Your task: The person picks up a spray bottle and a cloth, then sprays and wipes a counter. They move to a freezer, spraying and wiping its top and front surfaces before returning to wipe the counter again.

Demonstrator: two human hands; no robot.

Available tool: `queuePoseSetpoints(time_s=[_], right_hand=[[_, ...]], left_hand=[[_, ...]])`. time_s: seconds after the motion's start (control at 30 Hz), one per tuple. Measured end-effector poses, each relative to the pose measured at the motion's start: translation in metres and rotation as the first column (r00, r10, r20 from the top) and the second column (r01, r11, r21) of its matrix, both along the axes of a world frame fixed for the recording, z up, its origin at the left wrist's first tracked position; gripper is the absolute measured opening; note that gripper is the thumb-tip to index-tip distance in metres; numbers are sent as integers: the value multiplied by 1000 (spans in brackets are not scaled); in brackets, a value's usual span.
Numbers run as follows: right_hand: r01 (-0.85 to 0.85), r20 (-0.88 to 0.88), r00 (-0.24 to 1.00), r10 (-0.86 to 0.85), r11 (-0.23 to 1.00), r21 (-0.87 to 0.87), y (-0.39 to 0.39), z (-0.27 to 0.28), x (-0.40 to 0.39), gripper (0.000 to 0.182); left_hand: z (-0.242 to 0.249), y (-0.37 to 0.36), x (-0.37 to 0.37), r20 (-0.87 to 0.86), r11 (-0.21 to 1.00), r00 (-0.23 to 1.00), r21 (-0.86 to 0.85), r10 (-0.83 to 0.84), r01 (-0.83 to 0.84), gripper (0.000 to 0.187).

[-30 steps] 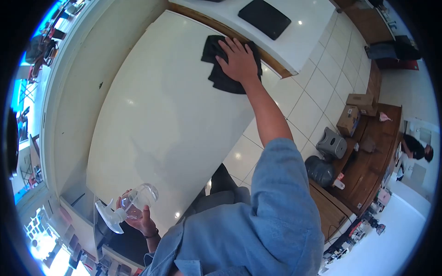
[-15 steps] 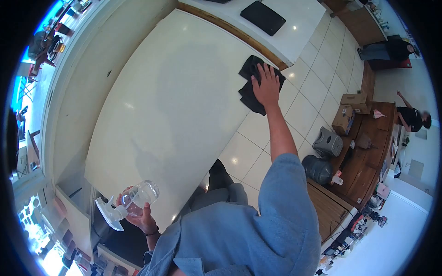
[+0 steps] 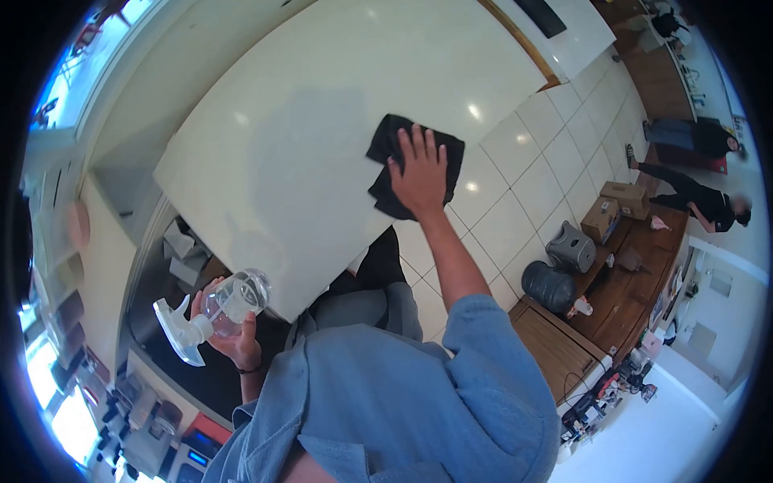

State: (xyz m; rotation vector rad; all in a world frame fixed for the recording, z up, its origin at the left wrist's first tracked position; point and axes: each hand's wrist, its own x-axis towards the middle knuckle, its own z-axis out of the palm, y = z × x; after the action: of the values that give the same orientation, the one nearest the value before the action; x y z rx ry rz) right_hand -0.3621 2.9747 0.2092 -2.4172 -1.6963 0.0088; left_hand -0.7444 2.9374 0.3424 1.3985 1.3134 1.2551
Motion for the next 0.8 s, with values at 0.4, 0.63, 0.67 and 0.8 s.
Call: queuePoseSetpoints(time_s=[0.4,0.63,0.67,0.8], right_hand=[[-622,-384,704,598,780,74,-61,29,-281,73],[-714,-420,595,685,691,115,-47,26,-262,74],[-712,-429,589,685,691,124,-41,26,-252,74],[-624,-377,696,611,775,105,1,26,-183,70]], left_hand=[[4,-42,-78,-7,989,989,21,145,-145,88],[4,-25,-53,1,993,993,22,116,-116,87],[4,-22,-47,1,994,995,25,103,-103,87],[5,3,-13,-23,998,998,0,59,-59,88]])
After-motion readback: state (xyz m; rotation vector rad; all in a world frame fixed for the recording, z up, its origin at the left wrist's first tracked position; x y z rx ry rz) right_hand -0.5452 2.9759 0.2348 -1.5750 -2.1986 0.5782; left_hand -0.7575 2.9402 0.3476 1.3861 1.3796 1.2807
